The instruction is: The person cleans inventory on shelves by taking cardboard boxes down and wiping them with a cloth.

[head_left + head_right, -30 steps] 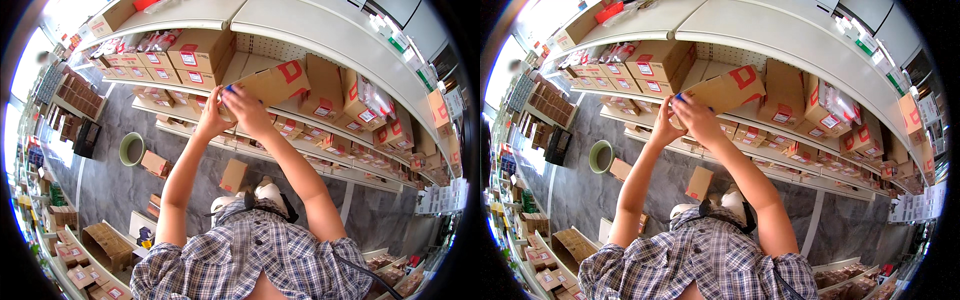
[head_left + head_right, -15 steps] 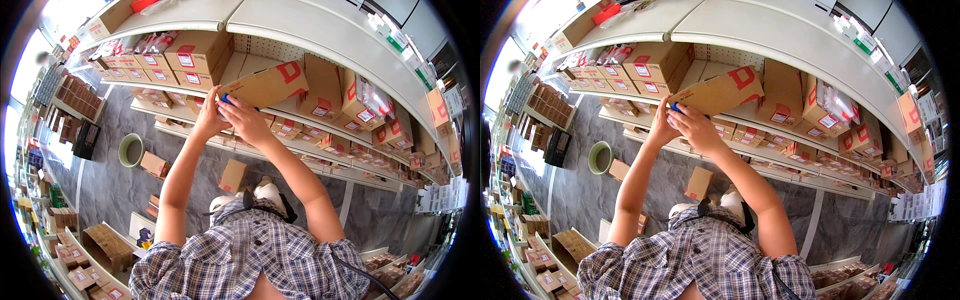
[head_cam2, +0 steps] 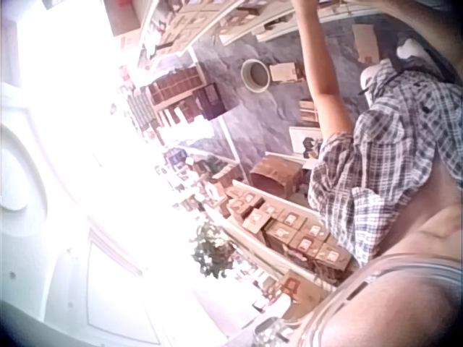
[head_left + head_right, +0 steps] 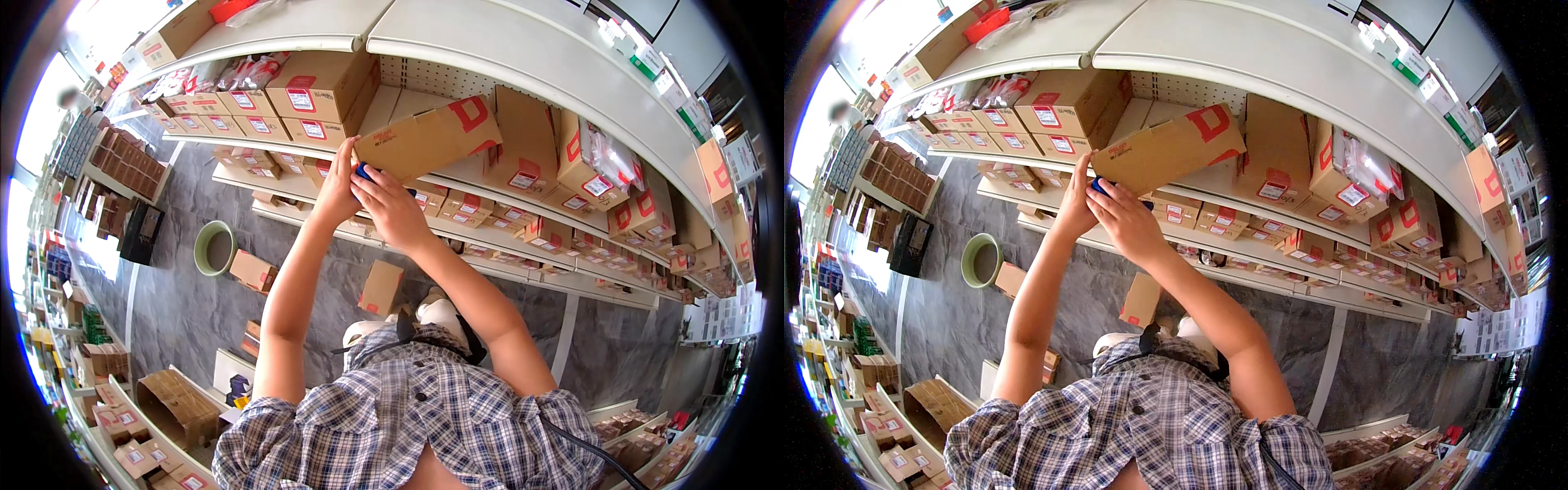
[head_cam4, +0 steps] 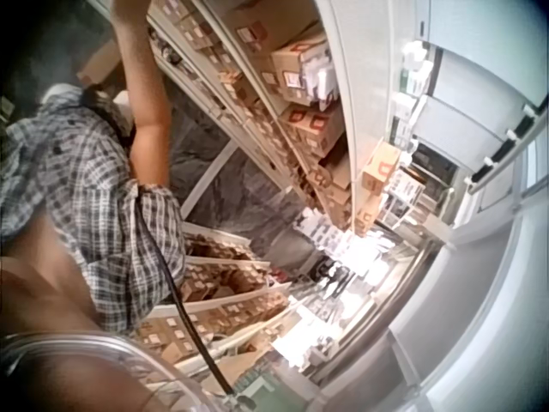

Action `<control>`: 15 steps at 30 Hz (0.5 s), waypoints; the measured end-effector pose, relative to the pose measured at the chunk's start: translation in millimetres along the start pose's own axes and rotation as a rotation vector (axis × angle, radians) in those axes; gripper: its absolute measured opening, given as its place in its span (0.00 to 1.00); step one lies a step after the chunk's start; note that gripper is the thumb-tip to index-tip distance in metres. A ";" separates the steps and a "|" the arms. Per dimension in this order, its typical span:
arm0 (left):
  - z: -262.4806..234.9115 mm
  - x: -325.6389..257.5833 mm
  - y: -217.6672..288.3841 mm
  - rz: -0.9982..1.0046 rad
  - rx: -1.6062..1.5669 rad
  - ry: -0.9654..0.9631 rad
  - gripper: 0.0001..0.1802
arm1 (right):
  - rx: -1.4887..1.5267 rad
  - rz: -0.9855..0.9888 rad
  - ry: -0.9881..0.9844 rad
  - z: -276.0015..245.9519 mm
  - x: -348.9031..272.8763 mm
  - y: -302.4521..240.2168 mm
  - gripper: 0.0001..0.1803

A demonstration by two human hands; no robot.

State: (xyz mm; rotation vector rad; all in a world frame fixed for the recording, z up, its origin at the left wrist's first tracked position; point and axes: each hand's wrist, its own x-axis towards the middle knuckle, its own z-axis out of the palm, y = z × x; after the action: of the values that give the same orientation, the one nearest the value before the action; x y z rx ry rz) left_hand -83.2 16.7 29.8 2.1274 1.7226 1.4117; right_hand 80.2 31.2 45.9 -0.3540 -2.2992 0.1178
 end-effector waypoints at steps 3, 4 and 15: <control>-2.9 1.0 18.1 -0.173 -0.148 -0.094 0.58 | -0.063 0.086 0.076 -10.4 -7.0 28.7 0.21; -0.1 -1.2 12.4 -0.108 -0.088 -0.071 0.58 | -0.096 0.171 0.174 -15.0 -10.4 43.6 0.21; -1.9 0.1 15.9 -0.063 -0.086 -0.104 0.57 | -0.189 0.312 0.258 -41.3 -31.6 93.9 0.24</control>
State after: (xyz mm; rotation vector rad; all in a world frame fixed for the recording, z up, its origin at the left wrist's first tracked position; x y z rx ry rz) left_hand -72.6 10.0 39.8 2.0444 1.6454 1.3095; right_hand 151.2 110.8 33.6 -0.7794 -1.9915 0.0086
